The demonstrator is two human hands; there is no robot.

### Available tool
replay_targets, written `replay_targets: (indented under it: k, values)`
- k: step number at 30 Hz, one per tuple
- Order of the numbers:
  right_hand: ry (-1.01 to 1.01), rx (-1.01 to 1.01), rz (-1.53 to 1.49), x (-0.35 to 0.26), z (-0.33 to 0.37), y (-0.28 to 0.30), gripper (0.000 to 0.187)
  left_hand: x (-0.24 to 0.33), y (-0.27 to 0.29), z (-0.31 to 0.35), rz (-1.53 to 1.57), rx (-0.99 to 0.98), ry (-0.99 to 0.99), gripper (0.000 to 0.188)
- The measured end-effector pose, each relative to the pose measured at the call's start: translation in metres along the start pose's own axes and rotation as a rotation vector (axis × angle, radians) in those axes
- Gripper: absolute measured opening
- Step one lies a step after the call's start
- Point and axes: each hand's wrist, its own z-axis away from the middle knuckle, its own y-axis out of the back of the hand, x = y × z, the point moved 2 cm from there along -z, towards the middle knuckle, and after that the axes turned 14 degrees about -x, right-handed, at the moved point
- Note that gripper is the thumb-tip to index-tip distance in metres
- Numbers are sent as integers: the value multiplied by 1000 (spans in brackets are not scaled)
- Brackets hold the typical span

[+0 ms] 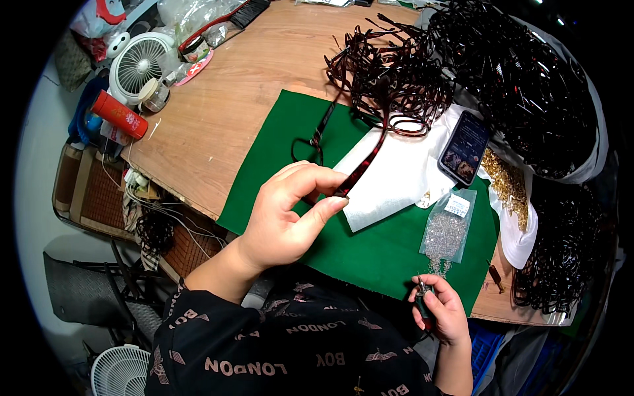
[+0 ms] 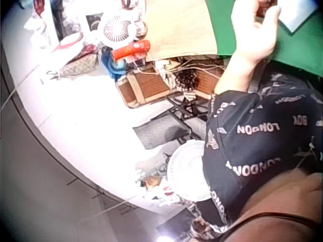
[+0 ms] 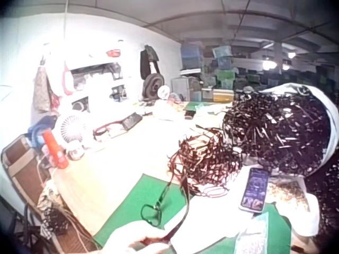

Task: The person assembles eyeglasses by hand at a cluttered workbench. They pick up frames and temples, use a screwdriver to tighten screws, and place completed units aside. The process is repeated for multiple pairs.

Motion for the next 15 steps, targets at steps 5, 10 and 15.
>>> replay_targets:
  k: [5,10,15]
  values:
    - [-34,6,10,-2,-2,2,30,3,-3,-5,-224,75,-177,23]
    - [-43,23,58,-7,0,4,31,-14,3,2,-94,154,-107,26]
    - [-29,78,68,-9,4,3,31,-27,15,9,795,50,-175,32]
